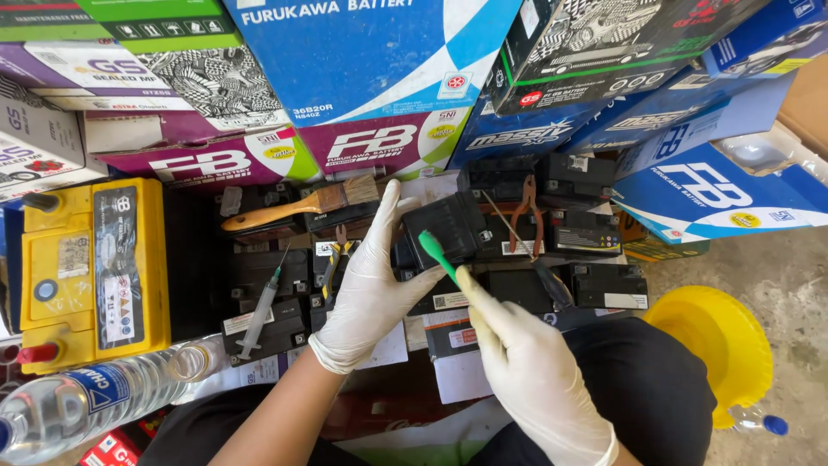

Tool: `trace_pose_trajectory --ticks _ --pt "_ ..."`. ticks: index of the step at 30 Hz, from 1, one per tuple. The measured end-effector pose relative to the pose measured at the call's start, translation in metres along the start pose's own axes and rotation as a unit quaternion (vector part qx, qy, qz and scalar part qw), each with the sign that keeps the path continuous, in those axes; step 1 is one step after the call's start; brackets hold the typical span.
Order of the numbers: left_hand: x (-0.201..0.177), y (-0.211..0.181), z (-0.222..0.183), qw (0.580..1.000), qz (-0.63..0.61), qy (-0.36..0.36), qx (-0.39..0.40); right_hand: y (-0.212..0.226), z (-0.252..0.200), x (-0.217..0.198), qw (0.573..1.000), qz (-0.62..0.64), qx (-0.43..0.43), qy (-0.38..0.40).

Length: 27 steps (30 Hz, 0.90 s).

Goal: Cleaning the top surface of a battery using a toothbrush

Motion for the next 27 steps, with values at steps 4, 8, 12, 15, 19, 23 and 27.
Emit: trace_pose_trajectory --ticks 4,8,12,15,19,23,27 --pt "0.000 0.003 -0.001 1.000 0.003 -0.002 -0.002 -0.011 0.007 -0.027 0.998 0.008 0.066 -0.010" --pt "-0.001 0.002 -0.001 1.000 0.007 -0.003 0.007 -0.008 -0.001 -0.005 0.999 0.009 0.031 0.023" --pt "0.001 0.004 -0.001 1.000 0.001 -0.002 0.004 -0.006 0.001 -0.018 0.998 0.001 0.049 0.051" --pt "-0.002 0.001 -0.002 1.000 0.026 -0.004 -0.016 -0.021 0.005 -0.035 0.998 -0.026 0.032 -0.036" --pt "-0.001 0.005 -0.003 1.000 0.022 -0.005 0.013 0.003 -0.006 -0.009 0.995 -0.023 0.027 0.091" --pt "-0.002 0.002 -0.002 1.000 0.030 -0.006 0.009 -0.021 -0.004 -0.025 0.995 -0.078 0.013 0.052" --pt "-0.002 0.000 -0.002 1.000 0.024 -0.003 0.006 -0.011 -0.006 -0.030 0.991 -0.051 0.095 0.085"
Point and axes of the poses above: each hand's wrist, its own z-axis towards the middle knuckle, its own x-axis out of the palm, y = z × x, the point moved 6 cm from there along z, towards the middle knuckle, and after that the axes turned 1 degree about z, right-handed, at the moved point
